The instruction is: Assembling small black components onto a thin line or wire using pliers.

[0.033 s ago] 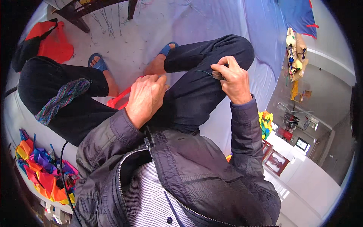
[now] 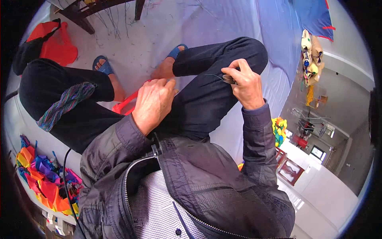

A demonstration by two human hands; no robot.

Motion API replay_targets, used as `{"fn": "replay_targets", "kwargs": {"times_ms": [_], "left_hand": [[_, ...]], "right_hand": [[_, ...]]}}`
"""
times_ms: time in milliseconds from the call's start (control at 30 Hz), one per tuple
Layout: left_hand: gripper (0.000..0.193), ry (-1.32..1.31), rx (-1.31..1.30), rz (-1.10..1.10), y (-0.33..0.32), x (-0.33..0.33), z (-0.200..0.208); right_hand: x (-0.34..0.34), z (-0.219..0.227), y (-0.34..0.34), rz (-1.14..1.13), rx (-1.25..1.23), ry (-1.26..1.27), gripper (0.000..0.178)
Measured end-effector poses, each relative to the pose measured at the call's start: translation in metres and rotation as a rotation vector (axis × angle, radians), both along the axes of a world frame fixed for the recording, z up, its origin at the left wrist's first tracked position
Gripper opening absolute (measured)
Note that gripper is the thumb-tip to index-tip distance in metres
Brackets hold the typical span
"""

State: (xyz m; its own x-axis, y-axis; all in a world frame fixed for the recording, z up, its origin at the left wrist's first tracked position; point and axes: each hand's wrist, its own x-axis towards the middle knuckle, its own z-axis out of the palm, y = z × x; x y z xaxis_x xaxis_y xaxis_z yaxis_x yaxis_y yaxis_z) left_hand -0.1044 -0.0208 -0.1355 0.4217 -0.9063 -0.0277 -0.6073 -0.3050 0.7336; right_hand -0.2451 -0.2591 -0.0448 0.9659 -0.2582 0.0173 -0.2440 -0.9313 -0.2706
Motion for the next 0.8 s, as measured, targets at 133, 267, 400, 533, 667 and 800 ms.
{"fn": "replay_targets", "kwargs": {"times_ms": [133, 267, 400, 533, 667, 800], "left_hand": [[0.021, -0.002, -0.032, 0.012, 0.001, -0.002, -0.002], [0.022, 0.002, -0.008, 0.007, 0.003, -0.003, -0.002], [0.023, -0.01, 0.01, -0.001, 0.002, -0.002, -0.001], [0.024, -0.016, -0.023, 0.01, 0.0, -0.001, 0.0], [0.023, -0.027, -0.02, 0.009, -0.007, 0.011, 0.009], [0.026, 0.051, -0.099, -0.026, -0.014, 0.021, 0.047]], "right_hand": [[0.0, -0.006, -0.001, 0.045, -0.106, 0.048, 0.032], [-0.004, -0.009, 0.0, 0.057, -0.125, 0.043, 0.03], [-0.006, -0.014, -0.001, 0.015, -0.036, -0.067, 0.025], [-0.008, -0.017, 0.0, -0.095, 0.116, -0.226, 0.018], [0.002, -0.011, -0.004, -0.196, 0.171, -0.297, 0.011], [0.01, -0.001, -0.004, -0.235, 0.181, -0.362, 0.008]]}}
